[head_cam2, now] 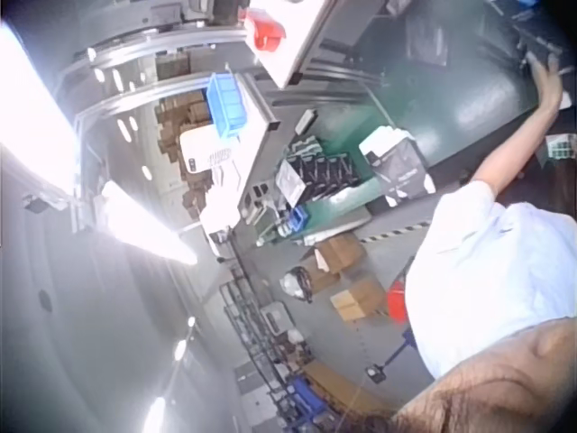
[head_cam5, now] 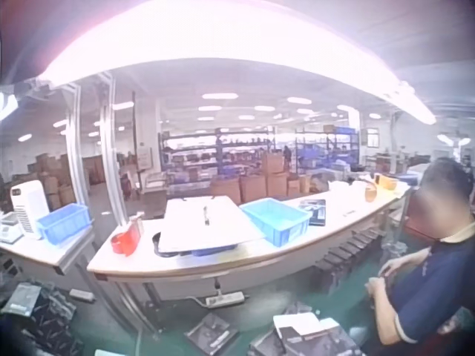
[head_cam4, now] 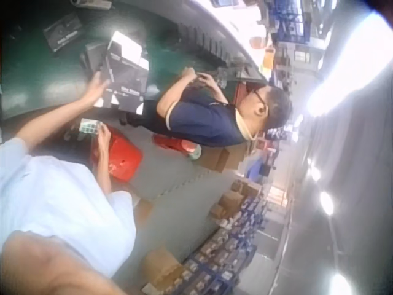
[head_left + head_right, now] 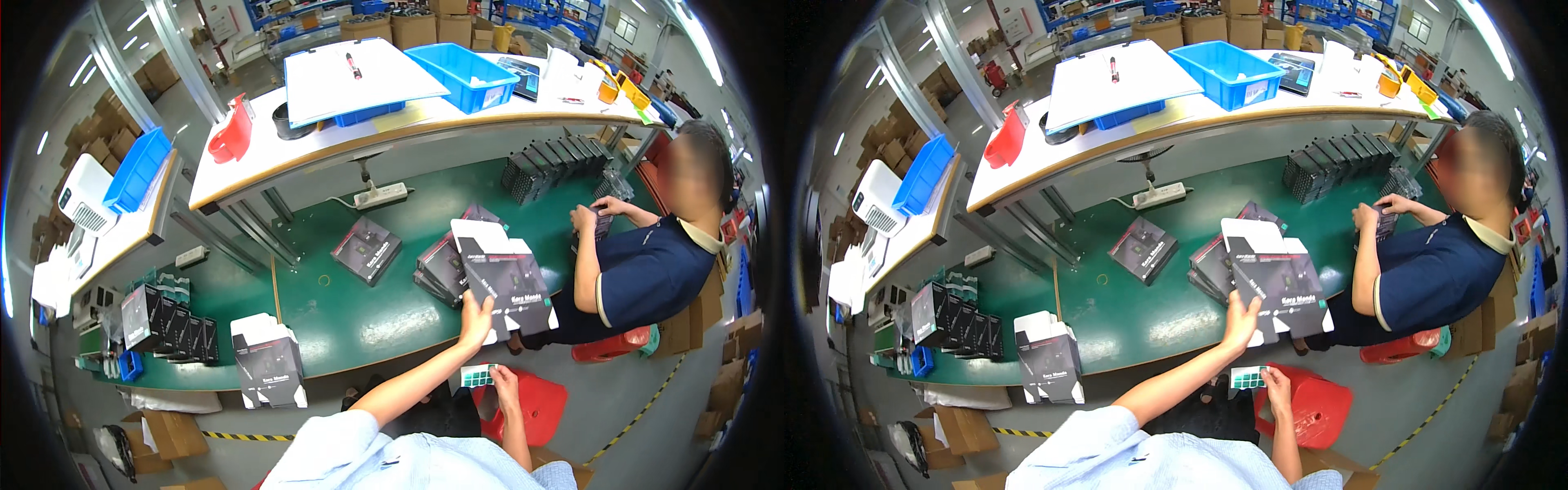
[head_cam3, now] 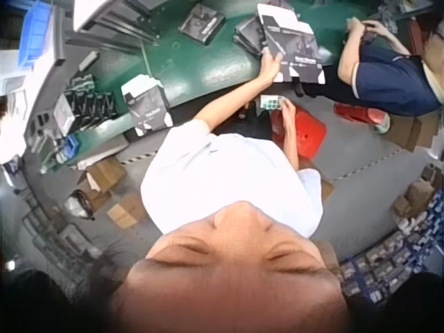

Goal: The person applies small green labels to black product boxes on a green workbench. They pick up each box, place a label on its surface, and set it aside, repeating the process for multiple units.

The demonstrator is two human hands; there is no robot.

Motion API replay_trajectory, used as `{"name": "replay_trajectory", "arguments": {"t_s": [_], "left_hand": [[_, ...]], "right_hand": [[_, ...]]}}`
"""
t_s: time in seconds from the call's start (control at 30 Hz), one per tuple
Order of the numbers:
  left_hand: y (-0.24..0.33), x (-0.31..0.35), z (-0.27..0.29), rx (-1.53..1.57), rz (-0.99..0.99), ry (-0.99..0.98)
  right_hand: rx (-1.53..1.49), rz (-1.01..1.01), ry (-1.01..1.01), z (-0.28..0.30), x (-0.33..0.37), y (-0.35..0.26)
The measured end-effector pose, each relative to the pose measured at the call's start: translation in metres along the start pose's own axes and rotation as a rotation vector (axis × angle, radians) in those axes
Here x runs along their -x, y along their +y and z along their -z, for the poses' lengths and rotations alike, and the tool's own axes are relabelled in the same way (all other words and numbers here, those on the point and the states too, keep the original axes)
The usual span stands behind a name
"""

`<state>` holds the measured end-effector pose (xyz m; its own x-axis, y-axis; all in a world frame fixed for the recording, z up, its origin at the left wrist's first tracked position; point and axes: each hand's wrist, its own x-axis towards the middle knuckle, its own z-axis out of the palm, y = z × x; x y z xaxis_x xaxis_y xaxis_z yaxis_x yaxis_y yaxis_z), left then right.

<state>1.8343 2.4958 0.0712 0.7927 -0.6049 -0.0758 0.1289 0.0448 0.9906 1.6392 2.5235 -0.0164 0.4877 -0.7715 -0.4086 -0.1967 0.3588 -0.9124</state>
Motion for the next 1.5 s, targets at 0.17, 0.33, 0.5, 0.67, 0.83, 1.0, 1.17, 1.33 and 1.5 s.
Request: {"name": "replay_trajectory", "arguments": {"t_s": [0.17,0.33,0.5,0.67,0.83,1.0,1.17,1.33,1.5], "left_hand": [[-0.024,-0.054,-0.063,0.021,0.008,0.000],[-0.026,-0.039,-0.012,-0.154,-0.180,0.065],[-0.074,-0.045,0.064,-0.408,0.109,0.358],[-0.064,-0.067,0.060,-0.218,0.484,0.206],[-0.099,-0.086,0.052,0.287,0.385,0.160],[-0.073,-0.051,0.106,0.274,0.404,0.084],[-0.038,0.009,0.222,0.186,0.377,0.294],[0.006,0.048,0.336,0.059,0.528,0.499],[-0.024,0.045,0.400,-0.195,0.564,0.372]], "right_hand": [[0.000,0.037,-0.100,0.011,-0.037,-0.036],[0.061,0.069,-0.177,0.012,-0.084,-0.038],[-0.179,0.191,-0.188,-0.001,-0.169,-0.062],[-0.490,0.093,-0.203,-0.023,-0.237,-0.104],[-0.517,-0.011,-0.273,-0.051,-0.224,-0.135],[-0.236,0.110,-0.425,-0.077,-0.139,-0.142],[-0.140,0.035,-0.651,-0.130,-0.073,-0.101],[-0.081,-0.100,-0.827,-0.231,-0.033,-0.052],[-0.018,-0.139,-0.717,-0.291,-0.024,-0.012]]}}
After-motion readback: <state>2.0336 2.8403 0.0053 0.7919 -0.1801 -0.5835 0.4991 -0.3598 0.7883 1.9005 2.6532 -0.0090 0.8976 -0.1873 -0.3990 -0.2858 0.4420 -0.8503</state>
